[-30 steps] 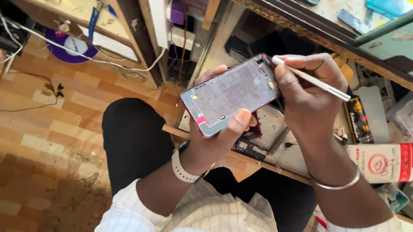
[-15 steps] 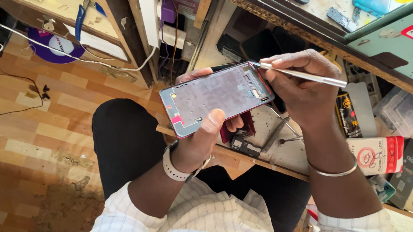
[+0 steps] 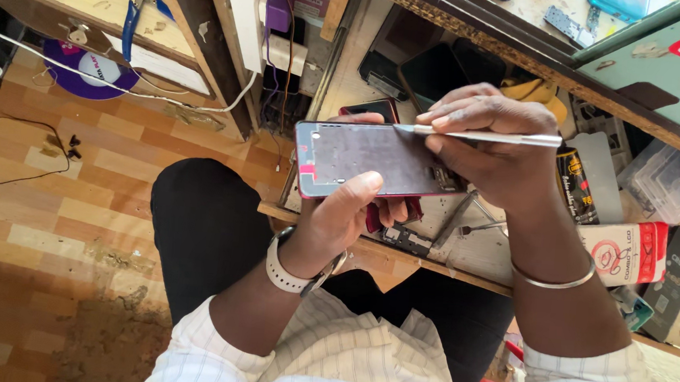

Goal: The person cleans the inside of a disassembled smartphone with a metal tool, then applies adhesive along the frame edges. They place the tool down, pick up a roll of tape, tear off a strip, and apply it to the top edge of a separate phone component.

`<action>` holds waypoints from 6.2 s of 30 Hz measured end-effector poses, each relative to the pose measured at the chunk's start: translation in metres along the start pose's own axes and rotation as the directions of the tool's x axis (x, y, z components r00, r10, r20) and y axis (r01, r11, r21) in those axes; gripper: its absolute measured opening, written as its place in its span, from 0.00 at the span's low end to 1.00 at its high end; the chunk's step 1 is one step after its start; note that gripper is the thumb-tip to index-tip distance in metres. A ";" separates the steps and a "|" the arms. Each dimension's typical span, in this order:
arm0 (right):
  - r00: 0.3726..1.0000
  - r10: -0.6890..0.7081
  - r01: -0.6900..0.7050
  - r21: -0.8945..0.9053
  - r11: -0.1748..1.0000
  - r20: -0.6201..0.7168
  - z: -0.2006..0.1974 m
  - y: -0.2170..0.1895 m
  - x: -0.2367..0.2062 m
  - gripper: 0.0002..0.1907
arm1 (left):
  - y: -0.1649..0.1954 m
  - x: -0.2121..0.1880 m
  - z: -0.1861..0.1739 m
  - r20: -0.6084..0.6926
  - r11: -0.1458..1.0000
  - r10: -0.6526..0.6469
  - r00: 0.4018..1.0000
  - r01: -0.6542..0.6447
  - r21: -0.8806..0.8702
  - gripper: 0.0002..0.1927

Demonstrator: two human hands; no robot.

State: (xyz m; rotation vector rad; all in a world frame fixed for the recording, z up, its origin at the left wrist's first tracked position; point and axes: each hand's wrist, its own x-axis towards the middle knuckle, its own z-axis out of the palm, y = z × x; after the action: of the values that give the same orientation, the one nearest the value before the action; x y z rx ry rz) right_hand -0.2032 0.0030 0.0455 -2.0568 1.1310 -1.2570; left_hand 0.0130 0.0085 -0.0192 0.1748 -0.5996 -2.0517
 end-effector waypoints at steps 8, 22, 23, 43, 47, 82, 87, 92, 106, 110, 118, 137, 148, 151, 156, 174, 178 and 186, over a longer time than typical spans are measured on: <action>0.996 0.078 -0.081 0.053 0.995 0.047 0.006 -0.007 -0.001 0.10 | -0.006 0.000 -0.008 0.041 0.990 -0.132 0.990 0.130 0.050 0.28; 0.991 0.128 -0.130 0.036 0.991 0.048 0.004 -0.004 -0.006 0.08 | -0.002 0.003 0.000 0.008 0.993 -0.090 0.996 0.089 0.072 0.29; 0.991 0.124 -0.125 0.024 0.992 0.046 0.004 -0.004 -0.006 0.08 | -0.001 0.002 0.001 0.006 0.992 -0.096 0.995 0.095 0.088 0.29; 0.991 0.117 -0.117 0.000 0.993 0.066 -0.005 -0.008 -0.005 0.08 | -0.004 0.001 0.003 -0.001 0.985 -0.120 0.993 0.119 0.128 0.28; 0.996 0.037 -0.032 -0.059 0.998 0.081 0.002 -0.009 -0.004 0.08 | -0.006 -0.001 -0.001 0.031 0.967 -0.157 0.987 0.148 0.207 0.23; 0.991 0.037 -0.002 -0.261 0.965 0.129 0.006 -0.018 -0.002 0.08 | -0.002 0.001 0.010 -0.036 0.877 -0.363 0.931 0.355 0.324 0.14; 0.991 0.081 -0.048 -0.286 0.957 0.104 0.004 -0.020 -0.004 0.11 | -0.004 0.001 0.011 -0.042 0.893 -0.332 0.942 0.329 0.307 0.16; 0.980 0.094 -0.078 -0.094 0.993 0.175 -0.008 -0.004 -0.010 0.10 | -0.010 0.001 0.008 -0.054 0.895 -0.390 0.919 0.393 0.211 0.15; 0.990 -0.050 -0.006 -0.393 0.919 -0.131 -0.018 -0.012 -0.020 0.05 | -0.022 0.001 -0.001 0.062 0.982 -0.171 0.983 0.165 0.094 0.33; 0.992 0.117 -0.061 -0.636 0.769 0.047 -0.064 -0.043 -0.033 0.03 | -0.020 0.003 -0.005 0.085 0.997 -0.074 0.994 0.074 0.003 0.33; 0.749 0.661 -0.314 -0.855 0.413 0.044 -0.105 -0.051 -0.095 0.15 | -0.018 -0.001 -0.003 0.121 0.996 -0.074 0.990 0.067 0.057 0.31; 0.925 0.256 -0.378 -0.759 0.530 -0.282 -0.098 0.063 -0.136 0.09 | -0.007 -0.006 -0.004 0.179 0.987 -0.063 0.982 0.034 0.160 0.31; 0.953 0.146 -0.302 -0.856 0.420 -0.265 -0.097 0.076 -0.146 0.07 | -0.003 -0.005 -0.006 0.187 0.990 -0.106 0.977 0.087 0.107 0.32; 0.956 0.117 -0.293 -0.868 0.402 -0.269 -0.093 0.075 -0.146 0.05 | -0.003 -0.003 -0.007 0.194 0.989 -0.109 0.975 0.086 0.123 0.32; 0.966 0.063 -0.252 -0.854 0.455 -0.252 -0.088 0.067 -0.142 0.08 | -0.002 -0.003 -0.007 0.194 0.988 -0.107 0.975 0.083 0.129 0.32; 0.977 0.014 -0.196 -0.868 0.457 -0.213 -0.081 0.063 -0.136 0.03 | -0.006 -0.004 -0.007 0.197 0.986 -0.092 0.976 0.061 0.157 0.32; 0.970 0.052 -0.233 -0.846 0.479 -0.238 -0.083 0.066 -0.135 0.03 | -0.008 -0.004 -0.006 0.186 0.987 -0.097 0.978 0.070 0.145 0.33; 0.962 0.069 -0.264 -0.839 0.476 -0.264 -0.082 0.066 -0.136 0.06 | -0.010 -0.003 -0.005 0.184 0.989 -0.106 0.977 0.085 0.118 0.32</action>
State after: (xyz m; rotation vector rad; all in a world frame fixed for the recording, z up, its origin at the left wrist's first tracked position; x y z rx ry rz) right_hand -0.3343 0.0821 -0.0317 -2.3857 2.3997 -0.8268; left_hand 0.0085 0.0142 -0.0286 0.0732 -0.8364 -2.1449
